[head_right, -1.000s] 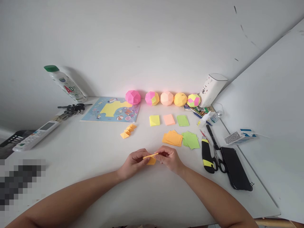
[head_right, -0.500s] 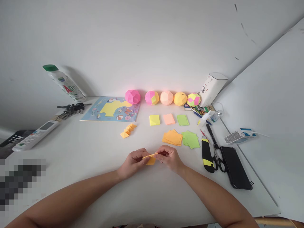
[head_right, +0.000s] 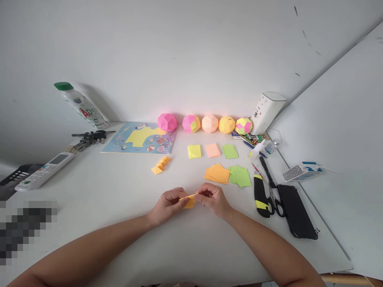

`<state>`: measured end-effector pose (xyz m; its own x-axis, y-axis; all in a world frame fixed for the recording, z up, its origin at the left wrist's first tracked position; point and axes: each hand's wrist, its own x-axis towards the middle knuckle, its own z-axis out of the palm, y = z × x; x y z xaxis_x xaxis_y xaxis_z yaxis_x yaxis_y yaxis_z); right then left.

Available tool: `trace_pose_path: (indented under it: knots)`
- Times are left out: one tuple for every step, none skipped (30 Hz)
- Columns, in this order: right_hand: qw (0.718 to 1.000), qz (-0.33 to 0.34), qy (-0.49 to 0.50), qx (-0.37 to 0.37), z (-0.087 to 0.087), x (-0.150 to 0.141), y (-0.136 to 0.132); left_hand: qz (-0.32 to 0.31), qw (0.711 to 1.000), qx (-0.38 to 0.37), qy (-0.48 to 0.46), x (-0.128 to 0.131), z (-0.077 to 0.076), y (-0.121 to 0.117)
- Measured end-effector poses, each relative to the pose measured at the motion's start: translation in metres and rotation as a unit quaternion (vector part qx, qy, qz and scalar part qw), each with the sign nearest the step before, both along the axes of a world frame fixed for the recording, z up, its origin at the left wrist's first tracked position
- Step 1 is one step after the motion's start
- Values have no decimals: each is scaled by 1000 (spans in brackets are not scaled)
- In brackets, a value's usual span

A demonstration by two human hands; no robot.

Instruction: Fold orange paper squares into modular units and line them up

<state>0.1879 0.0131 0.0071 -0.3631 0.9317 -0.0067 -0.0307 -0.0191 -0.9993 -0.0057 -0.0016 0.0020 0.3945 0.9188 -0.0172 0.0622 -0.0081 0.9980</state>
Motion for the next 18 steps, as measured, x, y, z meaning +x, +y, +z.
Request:
trace_pose_path:
  knots:
    - [1000,1,-1,1,0,0,0,0,1000,0,-1,0,0,0]
    - [1000,1,-2,1,1,0,0,0,1000,-1,-2,0,-1,0]
    - [1000,1,-4,1,1,0,0,0,1000,-1,-3,0,-1,0]
    - [1000,2,-6,0,1,0,0,0,1000,0,-4,0,-2,0]
    - [1000,2,-7,0,2,0,0,2,1000,0,-4,0,-2,0]
    - [1000,2,-9,0,2,0,0,2,1000,1,-5,0,-2,0]
    - [1000,2,-10,1,2,0,0,2,1000,1,-6,0,-3,1]
    - [1000,2,-11,3,3,0,0,3,1000,1,-8,0,-3,1]
    - [1000,4,-12,4,3,0,0,3,1000,1,-8,1,-3,1]
    - [1000,5,-13,6,3,0,0,3,1000,0,-9,1,-3,1]
    - [1000,7,-14,6,4,0,-1,3,1000,1,-9,1,-2,1]
    - [1000,9,-15,6,4,0,-1,4,1000,1,-8,1,-2,0]
    - [1000,11,-15,5,5,0,-1,5,1000,1,-7,1,-1,0]
    - [1000,14,-15,4,5,1,-1,7,1000,1,-6,1,-1,0]
    - [1000,17,-14,2,5,1,-2,9,1000,0,-5,1,-1,0]
    - [1000,19,-14,0,5,1,-2,10,1000,-1,-4,1,0,0]
    - [1000,20,-13,-3,5,2,-3,11,1000,-2,-4,1,0,0]
    - [1000,21,-11,-4,4,2,-4,11,1000,-4,-5,1,0,-1]
